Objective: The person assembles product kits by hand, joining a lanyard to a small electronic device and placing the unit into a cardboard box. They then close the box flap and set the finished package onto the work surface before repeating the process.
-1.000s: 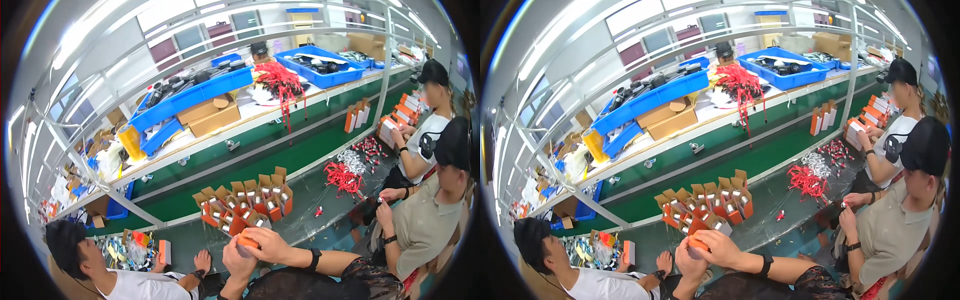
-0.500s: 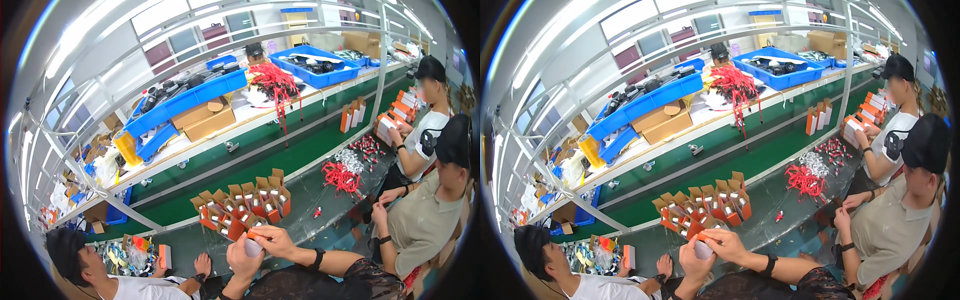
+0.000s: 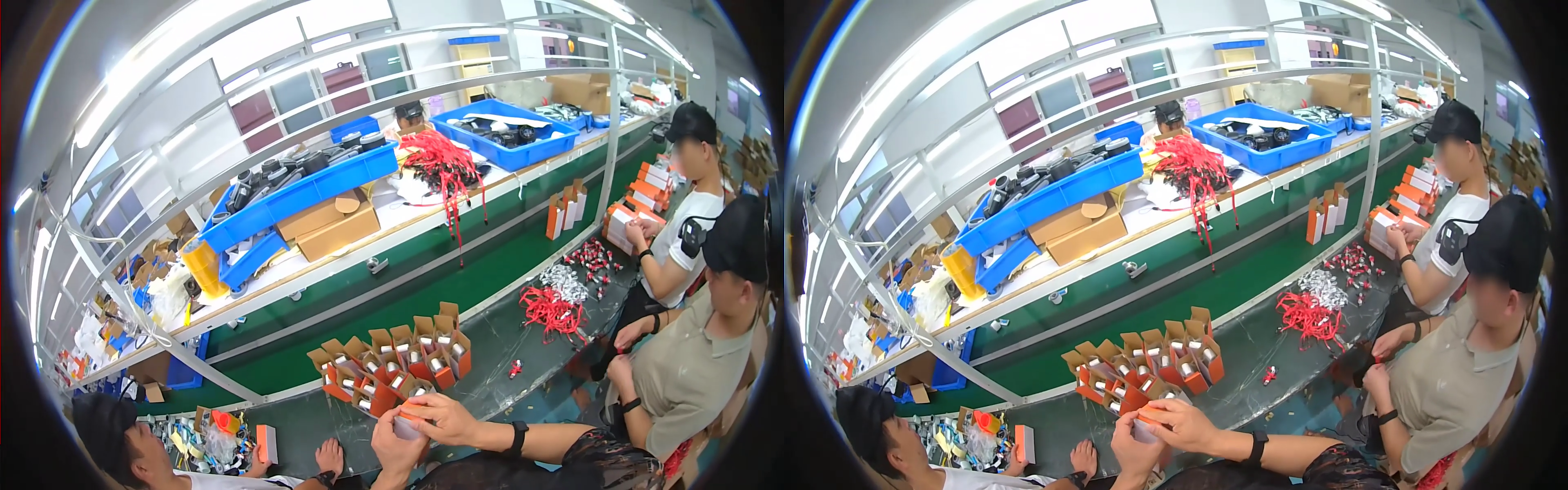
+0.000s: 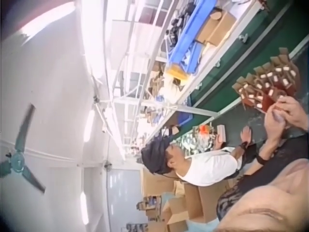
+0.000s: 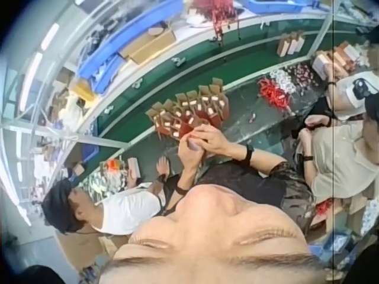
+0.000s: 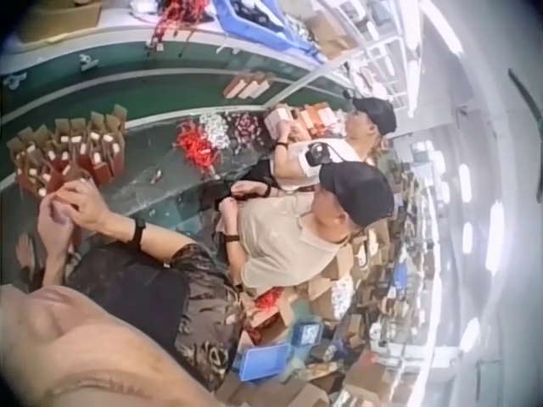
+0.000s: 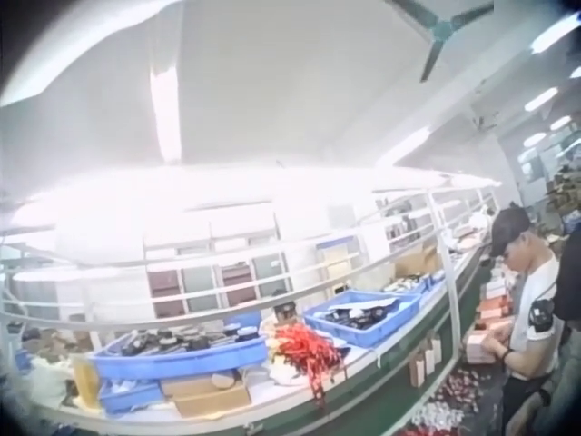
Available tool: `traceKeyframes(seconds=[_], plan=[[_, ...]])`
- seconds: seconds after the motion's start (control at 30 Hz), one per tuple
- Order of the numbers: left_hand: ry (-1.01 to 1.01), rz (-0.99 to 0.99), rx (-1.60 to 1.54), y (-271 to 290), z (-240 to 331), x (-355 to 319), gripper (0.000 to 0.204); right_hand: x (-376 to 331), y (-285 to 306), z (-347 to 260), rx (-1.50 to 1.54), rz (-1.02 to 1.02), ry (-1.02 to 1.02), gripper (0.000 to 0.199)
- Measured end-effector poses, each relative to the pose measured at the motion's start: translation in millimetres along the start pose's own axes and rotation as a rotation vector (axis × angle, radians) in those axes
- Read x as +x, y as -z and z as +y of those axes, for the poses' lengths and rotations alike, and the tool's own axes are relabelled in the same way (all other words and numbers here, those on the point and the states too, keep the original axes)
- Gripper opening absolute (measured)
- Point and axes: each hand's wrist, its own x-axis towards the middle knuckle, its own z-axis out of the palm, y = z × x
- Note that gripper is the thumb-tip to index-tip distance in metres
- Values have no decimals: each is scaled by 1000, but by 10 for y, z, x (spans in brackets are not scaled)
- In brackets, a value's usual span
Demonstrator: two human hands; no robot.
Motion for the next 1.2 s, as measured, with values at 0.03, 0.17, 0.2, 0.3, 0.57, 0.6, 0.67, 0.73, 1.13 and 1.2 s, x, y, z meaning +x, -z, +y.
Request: traceKeyframes(seconds=[0.03,0.17,0.2,0.3,0.57,0.6,0.67,0.73,1.13,1.2], plan=[[93,-11,-88,-17,-56,-34,63,-18,-16,-36,-1,5,-3,36],[166,-9,-158,-66,-216,-155,61,-118,-108,-124,-151,-48,-52,45],[165,-24,-157,-67,-231,-179,61,-136,-126,-93,-178,-89,-53,46],[165,-34,-141,-48,-225,-224,61,-130,-180,-68,-187,-70,-36,38],[182,-90,-115,-12,-480,-258,58,81,-214,49,-100,-99,11,28],[250,-102,-125,62,-475,-263,59,59,-164,54,-11,-127,-41,31],[333,-54,-123,167,-651,-195,60,8,-48,47,182,-195,-318,43],[566,-11,-71,294,-946,-87,61,-208,-61,317,238,-109,-476,43],[886,408,-753,925,-4128,565,42,-1491,179,342,-472,-287,-674,30],[956,225,-953,939,-4533,712,39,-1577,209,275,-532,-244,-744,30]])
